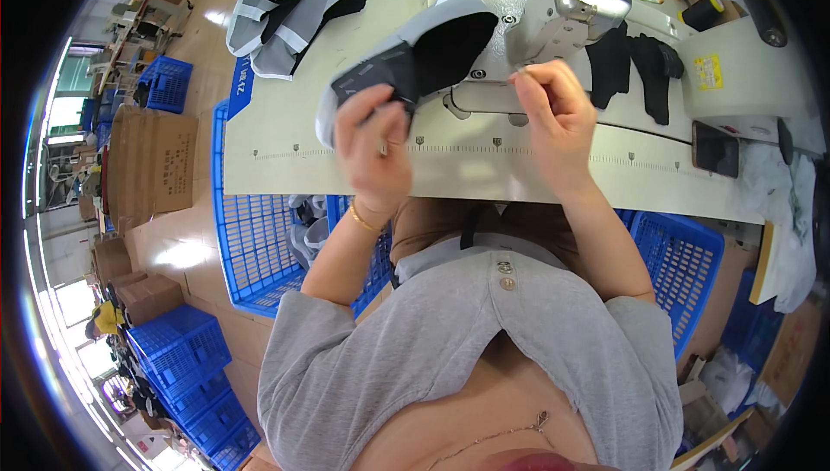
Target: The recorder uses an industrial sewing machine to stitch together components of a shoe upper.
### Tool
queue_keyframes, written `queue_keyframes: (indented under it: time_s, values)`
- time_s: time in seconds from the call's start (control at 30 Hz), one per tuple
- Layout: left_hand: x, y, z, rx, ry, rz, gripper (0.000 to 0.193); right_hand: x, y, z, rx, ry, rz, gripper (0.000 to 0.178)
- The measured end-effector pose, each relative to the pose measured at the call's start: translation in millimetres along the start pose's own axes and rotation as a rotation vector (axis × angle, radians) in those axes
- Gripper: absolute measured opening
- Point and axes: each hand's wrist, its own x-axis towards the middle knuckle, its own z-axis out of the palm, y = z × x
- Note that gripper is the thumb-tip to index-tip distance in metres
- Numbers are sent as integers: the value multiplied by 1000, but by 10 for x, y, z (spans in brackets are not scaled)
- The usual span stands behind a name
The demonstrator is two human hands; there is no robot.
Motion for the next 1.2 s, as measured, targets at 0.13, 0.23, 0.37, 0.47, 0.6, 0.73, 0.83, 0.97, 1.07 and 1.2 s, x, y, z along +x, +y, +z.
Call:
queue_keyframes:
  time_s: [0.13, 0.23, 0.37, 0.47, 0.6, 0.73, 0.83, 0.97, 1.07, 1.2]
  values:
    - [404, -258, -224, -108, 269, -324, 6, 115, -322, -89, -140, 27, -178, 21]
    - [920, -69, -458, -208, -22, -504, 6, 168, -564, -121, -185, -60, -222, 21]
    - [929, 34, -258, -485, -544, -646, 9, 133, -633, -35, -194, -278, -158, 23]
    - [777, 170, -38, -627, -685, -779, 11, -67, -410, 23, -50, -363, 94, 22]
    - [702, 176, 135, -641, -782, -831, 13, -134, -291, -79, 317, -309, 636, 12]
    - [647, 162, 257, -645, -817, -859, 14, -94, -139, -343, 70, -258, 402, 16]
    - [644, 150, 309, -632, -863, -852, 14, 25, -124, -483, -342, -321, -163, 22]
    - [656, 178, 359, -733, -901, -919, 14, 144, -146, -539, -411, -401, -252, 25]
    - [689, 195, 386, -785, -932, -978, 14, 208, -130, -595, -542, -455, -386, 27]
    - [682, 157, 406, -850, -962, -1011, 15, 262, -172, -669, -559, -482, -390, 27]
